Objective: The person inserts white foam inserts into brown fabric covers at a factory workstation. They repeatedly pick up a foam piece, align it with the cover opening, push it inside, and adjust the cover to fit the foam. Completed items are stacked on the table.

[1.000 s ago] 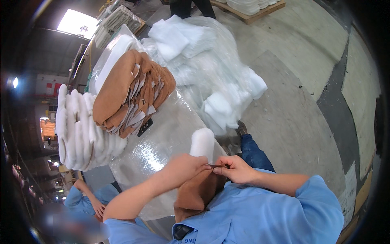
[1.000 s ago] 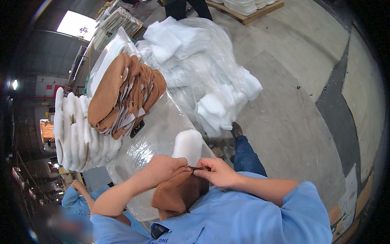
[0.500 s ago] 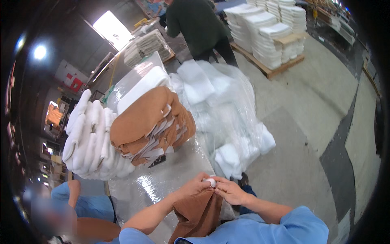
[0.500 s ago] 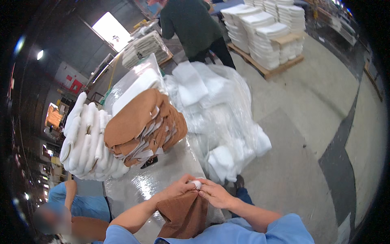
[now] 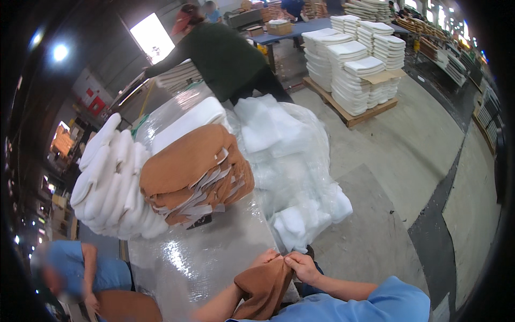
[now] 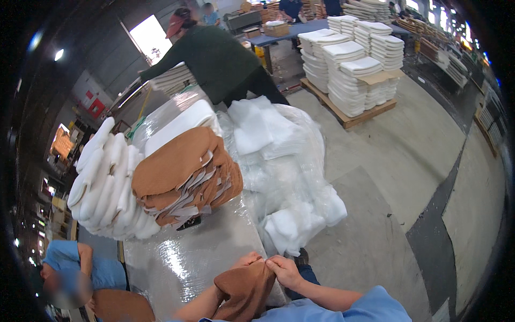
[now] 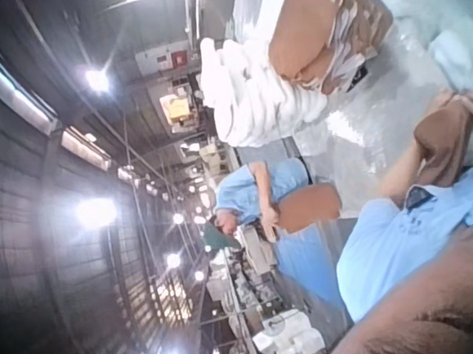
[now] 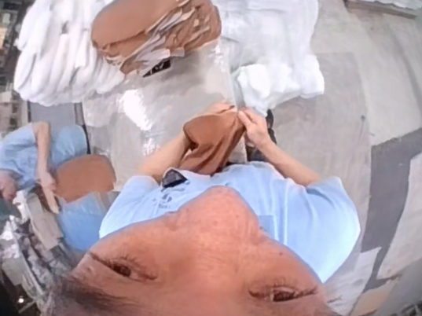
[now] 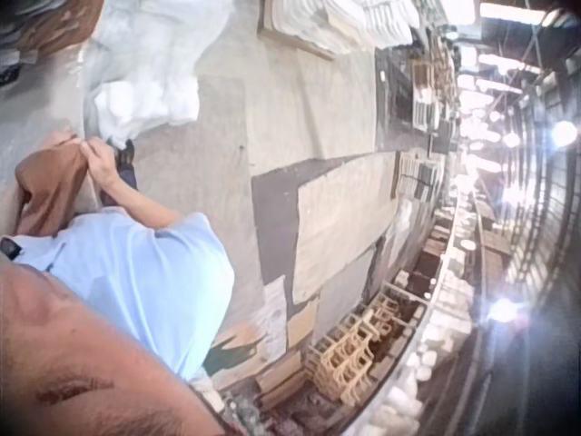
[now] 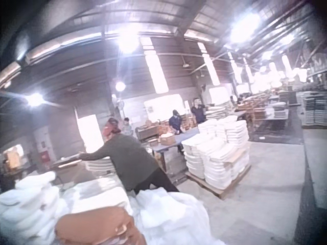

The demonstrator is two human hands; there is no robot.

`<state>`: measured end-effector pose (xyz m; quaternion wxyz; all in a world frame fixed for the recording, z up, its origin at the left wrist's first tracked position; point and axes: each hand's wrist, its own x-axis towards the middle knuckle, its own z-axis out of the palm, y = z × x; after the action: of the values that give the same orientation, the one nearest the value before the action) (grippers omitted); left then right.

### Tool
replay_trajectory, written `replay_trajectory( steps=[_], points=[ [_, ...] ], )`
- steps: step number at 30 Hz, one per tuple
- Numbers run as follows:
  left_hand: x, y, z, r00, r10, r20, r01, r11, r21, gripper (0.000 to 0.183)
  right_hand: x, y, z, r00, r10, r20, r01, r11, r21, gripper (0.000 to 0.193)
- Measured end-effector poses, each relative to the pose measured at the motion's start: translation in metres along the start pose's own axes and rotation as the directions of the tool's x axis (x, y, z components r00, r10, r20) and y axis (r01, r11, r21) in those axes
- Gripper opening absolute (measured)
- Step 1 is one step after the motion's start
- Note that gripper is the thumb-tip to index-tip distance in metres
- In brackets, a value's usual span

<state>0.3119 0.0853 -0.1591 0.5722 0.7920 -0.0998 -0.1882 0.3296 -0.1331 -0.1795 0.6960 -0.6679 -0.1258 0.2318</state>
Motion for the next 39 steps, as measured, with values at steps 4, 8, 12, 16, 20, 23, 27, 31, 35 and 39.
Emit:
replay_trajectory(
  steps=[4, 8, 12, 16, 20, 23, 27, 31, 35, 39],
  points=[
    [0.006, -0.011, 0.006, 0.876, -0.461, 0.143, 0.457, 0.698, -0.552, 0.027, 0.0, 0.002, 0.0, 0.972, 0.233, -0.033, -0.226, 0.964, 0.141, 0.028],
    [0.017, -0.021, -0.002, 0.961, -0.271, 0.05, 0.275, 0.956, -0.1, 0.031, 0.006, 0.025, 0.006, 0.956, 0.293, -0.023, -0.272, 0.911, 0.311, 0.028],
    [0.004, -0.033, -0.004, 0.98, -0.199, 0.01, 0.193, 0.959, 0.207, 0.036, 0.012, 0.047, 0.022, 0.871, 0.466, 0.155, -0.479, 0.737, 0.476, 0.03],
    [0.03, -0.013, 0.012, 0.868, -0.496, 0.029, 0.494, 0.857, -0.15, 0.04, 0.021, 0.086, 0.016, 0.88, 0.448, 0.155, -0.47, 0.779, 0.414, 0.032],
    [0.007, -0.017, 0.025, 0.837, -0.538, 0.098, 0.534, 0.766, -0.356, 0.042, -0.015, 0.06, 0.017, 0.943, 0.332, -0.027, -0.316, 0.918, 0.241, 0.035],
    [0.021, -0.016, 0.038, 0.839, -0.486, 0.244, 0.538, 0.806, -0.247, 0.041, -0.032, 0.047, -0.006, 0.838, 0.545, -0.012, -0.517, 0.801, 0.301, 0.035],
    [0.037, -0.011, 0.044, 0.806, -0.493, 0.328, 0.591, 0.702, -0.396, 0.044, -0.037, 0.053, -0.01, 0.802, 0.594, -0.059, -0.487, 0.709, 0.51, 0.034],
    [0.041, -0.02, 0.035, 0.772, -0.545, 0.328, 0.623, 0.753, -0.214, 0.047, -0.027, 0.043, 0.004, 0.661, 0.75, -0.017, -0.56, 0.509, 0.654, 0.038],
    [0.045, -0.03, 0.036, 0.799, -0.535, 0.274, 0.559, 0.829, -0.012, 0.052, -0.013, 0.041, 0.017, 0.615, 0.788, 0.008, -0.494, 0.377, 0.783, 0.044],
    [0.055, -0.035, 0.037, 0.816, -0.535, 0.22, 0.499, 0.843, 0.199, 0.057, -0.003, 0.053, 0.02, 0.599, 0.799, -0.055, -0.456, 0.397, 0.797, 0.053]
  ],
)
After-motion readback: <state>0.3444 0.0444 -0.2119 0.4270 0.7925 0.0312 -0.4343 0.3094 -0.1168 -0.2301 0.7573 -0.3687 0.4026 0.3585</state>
